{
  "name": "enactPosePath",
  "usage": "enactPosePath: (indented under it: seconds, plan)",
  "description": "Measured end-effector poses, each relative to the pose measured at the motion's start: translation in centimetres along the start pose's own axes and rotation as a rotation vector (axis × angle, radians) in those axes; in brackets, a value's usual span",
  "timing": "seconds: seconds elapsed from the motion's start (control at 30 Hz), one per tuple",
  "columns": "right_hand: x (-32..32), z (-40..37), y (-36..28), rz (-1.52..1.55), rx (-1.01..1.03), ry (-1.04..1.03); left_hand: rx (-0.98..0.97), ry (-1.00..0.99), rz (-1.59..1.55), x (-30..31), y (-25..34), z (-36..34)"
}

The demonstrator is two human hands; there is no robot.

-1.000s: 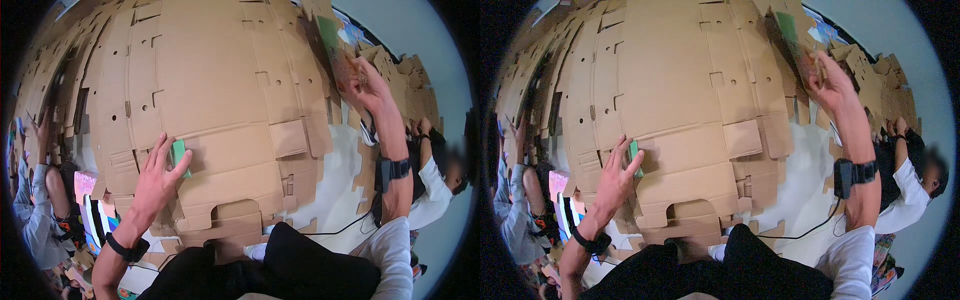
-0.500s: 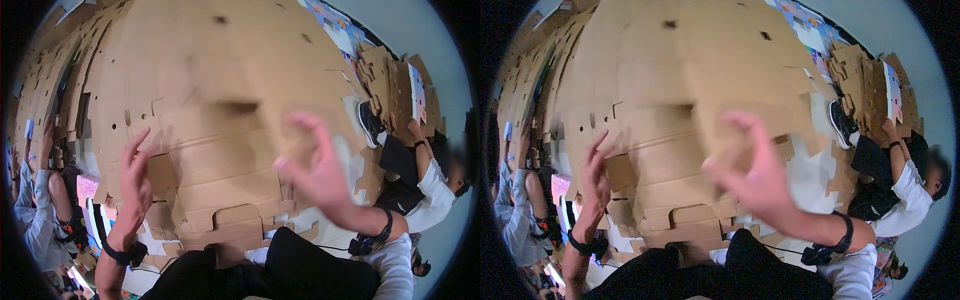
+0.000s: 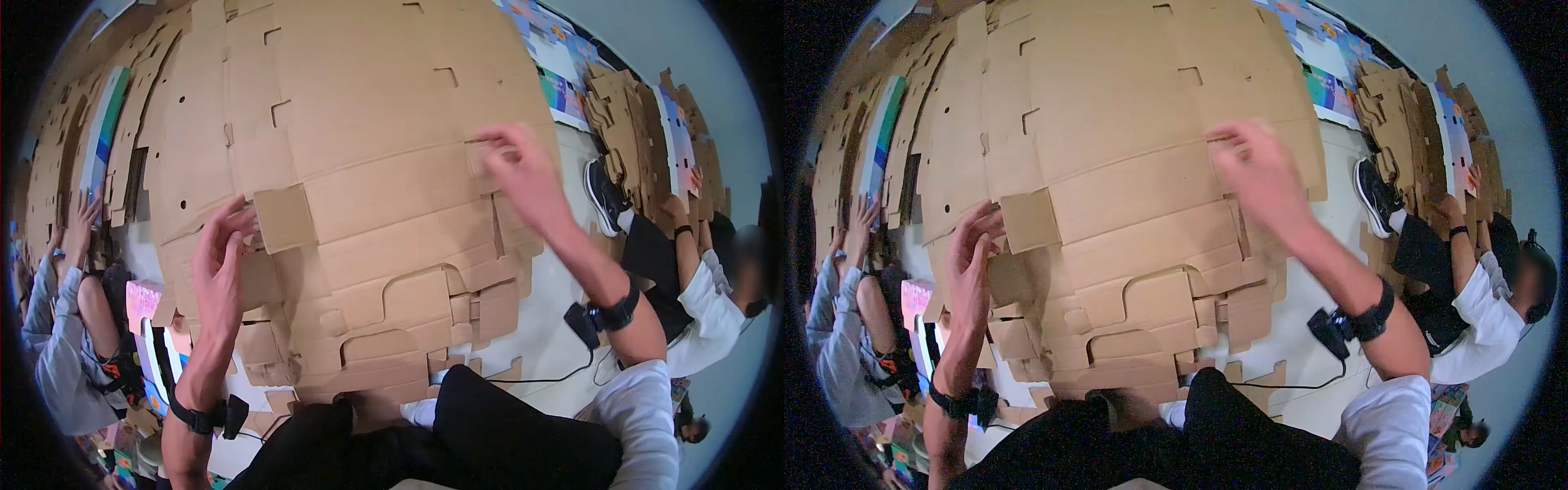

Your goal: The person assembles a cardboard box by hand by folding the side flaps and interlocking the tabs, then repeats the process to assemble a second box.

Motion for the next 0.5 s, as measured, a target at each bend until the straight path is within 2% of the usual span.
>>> enactPosePath:
  seconds: [0.03, 0.13, 0.17, 0.23, 0.27, 0.33, 0.43, 0.5]
  plan:
    - [1.5, 1.4, 3.0, -0.098, 0.013, 0.156, -0.012, -0.001, -0.02, -0.2, 0.2, 0.1]
    - [2.1, 1.8, 7.6, 0.04, -0.233, 0.057, -0.13, -0.125, 0.039, -1.6, 0.7, -0.2]
    - [1.4, 1.4, 8.2, 0.075, -0.266, -0.032, -0.146, -0.191, 0.139, -2.2, 1.1, -0.3]
    - [0.1, -1.0, 6.0, 0.142, -0.331, -0.212, -0.175, -0.324, 0.336, -3.8, 2.0, -0.6]
    - [-0.3, -1.5, 4.9, 0.111, -0.294, -0.198, -0.408, -0.412, 0.597, -4.8, 2.8, -0.6]
    - [-1.1, -2.1, 2.9, 0.053, -0.222, -0.169, -0.497, -0.422, 0.747, -5.6, 2.5, -0.4]
    - [-1.0, -1.8, 0.0, -0.517, -0.042, -0.131, -0.569, -0.381, 0.844, -5.8, 1.3, 0.1]
    - [-0.5, -2.7, -2.9, -0.451, -0.124, -0.192, -0.621, -0.338, 0.9, -4.7, 1.0, 0.2]
Point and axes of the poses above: each hand's wrist, its own z-axis towards the middle knuckle, its own x-axis out of the back of the hand, y = z × x, the point moved 8 cm from there along z, towards the middle knuckle, and after that the axes turned 13 degrees about -x, right-handed, at the moved point
